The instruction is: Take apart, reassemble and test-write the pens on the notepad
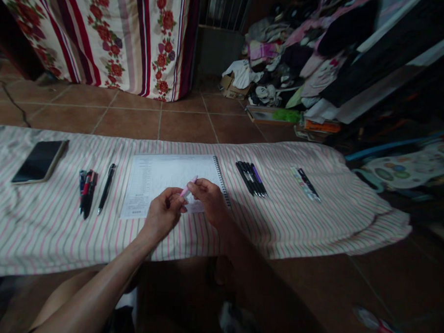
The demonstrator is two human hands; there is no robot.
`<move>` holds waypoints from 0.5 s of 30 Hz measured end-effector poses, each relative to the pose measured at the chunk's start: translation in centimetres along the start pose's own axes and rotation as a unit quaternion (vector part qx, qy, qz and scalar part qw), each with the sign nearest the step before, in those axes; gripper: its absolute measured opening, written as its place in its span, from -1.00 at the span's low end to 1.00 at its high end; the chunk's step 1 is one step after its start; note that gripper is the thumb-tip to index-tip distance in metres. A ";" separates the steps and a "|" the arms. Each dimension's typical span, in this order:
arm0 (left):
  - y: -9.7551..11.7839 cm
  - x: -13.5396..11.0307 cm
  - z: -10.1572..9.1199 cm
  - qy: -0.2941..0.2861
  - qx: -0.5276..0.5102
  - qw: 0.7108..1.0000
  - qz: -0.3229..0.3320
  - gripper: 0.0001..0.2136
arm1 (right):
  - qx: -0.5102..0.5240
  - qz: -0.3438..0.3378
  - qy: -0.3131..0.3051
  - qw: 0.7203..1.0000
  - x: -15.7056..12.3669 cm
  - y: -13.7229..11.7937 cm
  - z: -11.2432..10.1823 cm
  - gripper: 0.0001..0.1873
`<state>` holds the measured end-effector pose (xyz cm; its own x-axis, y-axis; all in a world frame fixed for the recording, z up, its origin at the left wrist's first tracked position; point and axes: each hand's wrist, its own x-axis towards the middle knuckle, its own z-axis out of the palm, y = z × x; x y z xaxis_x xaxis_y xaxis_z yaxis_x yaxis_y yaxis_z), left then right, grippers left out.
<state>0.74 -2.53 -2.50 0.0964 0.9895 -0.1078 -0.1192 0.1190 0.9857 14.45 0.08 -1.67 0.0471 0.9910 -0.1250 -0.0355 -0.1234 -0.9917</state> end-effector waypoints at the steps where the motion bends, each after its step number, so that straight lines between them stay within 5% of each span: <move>1: 0.1 0.0 0.0 0.000 0.001 1.000 0.000 -0.78 | -0.001 0.000 0.001 1.000 0.0 -0.1 0.0 -0.68; 8: -0.3 0.0 -0.1 -0.005 -0.027 1.000 -0.013 -0.78 | 0.053 0.015 -0.096 0.994 -0.4 -0.4 -0.5 -0.62; 15: -0.2 0.1 -0.1 -0.001 -0.007 1.000 -0.011 -0.78 | 0.052 0.033 -0.061 0.996 -0.1 0.0 -0.2 -0.70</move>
<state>0.65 -2.47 -2.75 0.1012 0.9865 -0.1284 -0.1313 0.1412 0.9812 14.60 -0.02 -1.65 -0.0810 0.9806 -0.1786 -0.1379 -0.1885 -0.9723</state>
